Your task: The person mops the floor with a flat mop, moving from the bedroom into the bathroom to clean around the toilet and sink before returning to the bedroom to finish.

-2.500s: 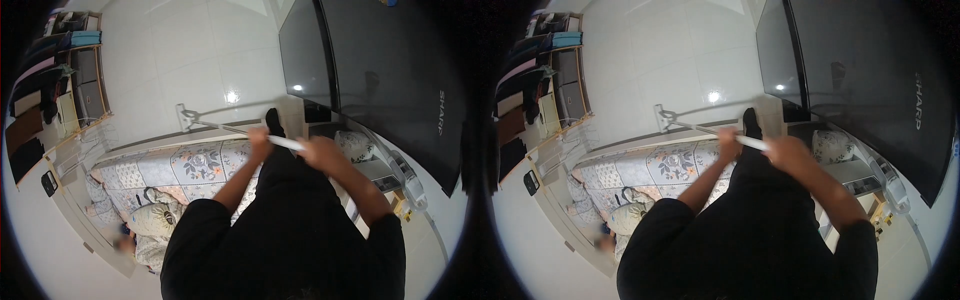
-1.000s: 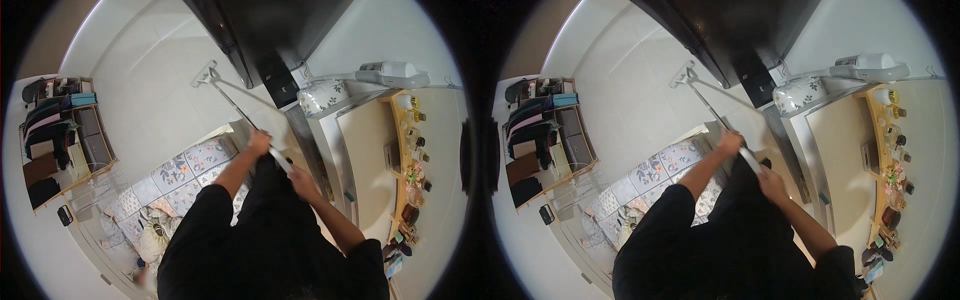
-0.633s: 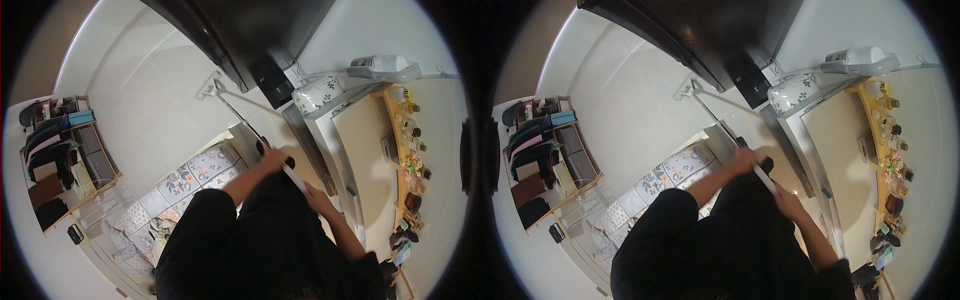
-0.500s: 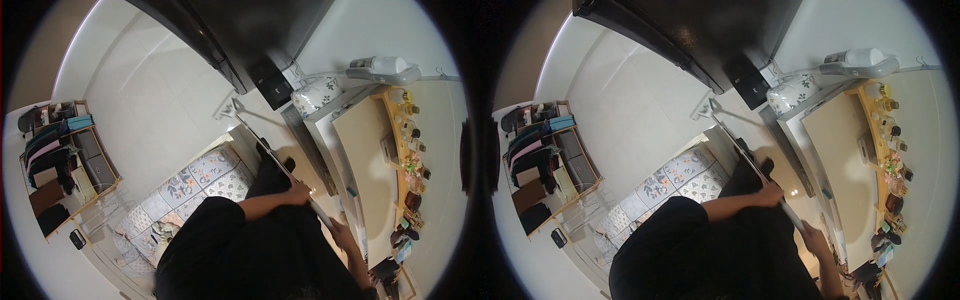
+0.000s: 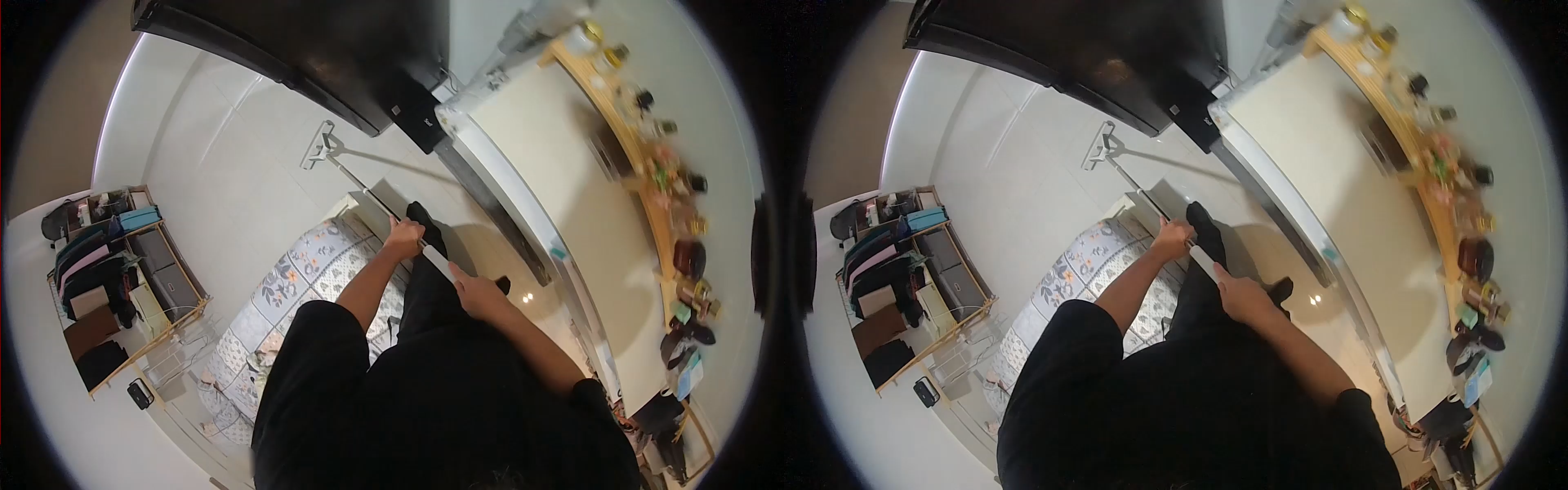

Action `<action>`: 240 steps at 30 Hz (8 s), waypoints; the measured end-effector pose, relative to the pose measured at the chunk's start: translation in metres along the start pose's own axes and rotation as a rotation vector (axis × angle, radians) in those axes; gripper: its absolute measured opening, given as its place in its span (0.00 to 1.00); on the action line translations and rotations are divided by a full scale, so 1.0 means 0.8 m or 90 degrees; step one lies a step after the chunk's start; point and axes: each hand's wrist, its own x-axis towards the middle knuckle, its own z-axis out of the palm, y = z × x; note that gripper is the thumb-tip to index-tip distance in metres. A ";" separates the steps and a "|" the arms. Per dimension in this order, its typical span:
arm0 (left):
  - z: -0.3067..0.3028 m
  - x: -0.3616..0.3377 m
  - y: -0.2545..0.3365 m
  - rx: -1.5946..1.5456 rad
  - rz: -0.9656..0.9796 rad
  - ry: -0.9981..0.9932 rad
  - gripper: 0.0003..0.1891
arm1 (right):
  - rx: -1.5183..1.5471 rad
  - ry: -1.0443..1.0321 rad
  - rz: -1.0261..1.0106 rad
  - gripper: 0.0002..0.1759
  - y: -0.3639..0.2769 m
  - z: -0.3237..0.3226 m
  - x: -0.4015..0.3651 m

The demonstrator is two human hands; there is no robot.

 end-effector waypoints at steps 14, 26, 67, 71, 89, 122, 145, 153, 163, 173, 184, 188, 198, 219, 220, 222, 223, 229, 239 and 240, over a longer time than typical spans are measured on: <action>0.158 -0.014 0.349 -0.051 0.111 -0.029 0.13 | 0.199 0.183 0.131 0.21 0.228 0.052 -0.311; 0.174 -0.007 0.280 0.144 0.106 -0.248 0.12 | 0.203 0.140 0.106 0.22 0.232 0.124 -0.245; 0.240 -0.015 0.313 0.217 0.132 -0.255 0.16 | 0.216 0.170 0.071 0.25 0.282 0.202 -0.286; 0.231 -0.017 0.353 0.197 0.099 -0.199 0.17 | 0.154 0.194 0.043 0.25 0.307 0.200 -0.305; 0.491 -0.119 0.697 0.309 0.119 0.008 0.08 | 0.143 0.112 0.195 0.26 0.532 0.295 -0.617; 0.303 -0.125 0.629 0.155 0.278 -0.145 0.08 | 0.165 0.114 0.098 0.27 0.443 0.216 -0.592; 0.237 0.009 0.326 0.349 -0.128 -0.153 0.15 | 0.315 0.169 -0.035 0.28 0.340 0.220 -0.205; 0.351 -0.037 0.489 0.110 0.194 -0.144 0.10 | 0.263 0.084 0.127 0.29 0.430 0.219 -0.416; 0.372 -0.119 0.670 -0.032 0.297 -0.276 0.11 | 0.194 0.063 0.239 0.29 0.444 0.213 -0.615; 0.344 -0.047 0.506 0.156 0.033 -0.148 0.15 | 0.144 0.048 0.087 0.29 0.435 0.232 -0.416; 0.596 -0.234 1.019 -0.068 0.257 -0.162 0.11 | 0.261 0.008 0.328 0.28 0.663 0.321 -0.933; 0.629 -0.258 1.067 -0.151 0.323 -0.288 0.13 | 0.255 0.043 0.340 0.28 0.695 0.361 -1.009; 0.494 -0.116 0.758 0.213 0.044 -0.088 0.14 | 0.186 0.117 0.044 0.30 0.630 0.337 -0.641; 0.493 -0.146 0.759 0.244 0.227 0.046 0.13 | 0.121 0.039 0.179 0.29 0.591 0.306 -0.664; 0.448 -0.135 0.725 0.254 0.187 -0.001 0.16 | 0.085 0.001 0.175 0.30 0.567 0.287 -0.604; 0.417 -0.129 0.657 0.329 0.082 0.012 0.24 | 0.101 0.094 0.089 0.25 0.538 0.291 -0.483; 0.399 -0.127 0.631 0.312 -0.003 0.017 0.25 | 0.142 0.137 0.042 0.22 0.506 0.276 -0.447; 0.423 -0.124 0.558 0.367 -0.063 -0.027 0.29 | 0.228 0.089 0.118 0.28 0.479 0.327 -0.404; 0.583 -0.261 0.977 -0.327 0.628 -0.264 0.23 | -0.013 0.052 0.321 0.28 0.589 0.342 -0.967; 0.576 -0.257 0.986 -0.336 0.625 -0.262 0.23 | -0.029 0.037 0.356 0.28 0.571 0.335 -0.988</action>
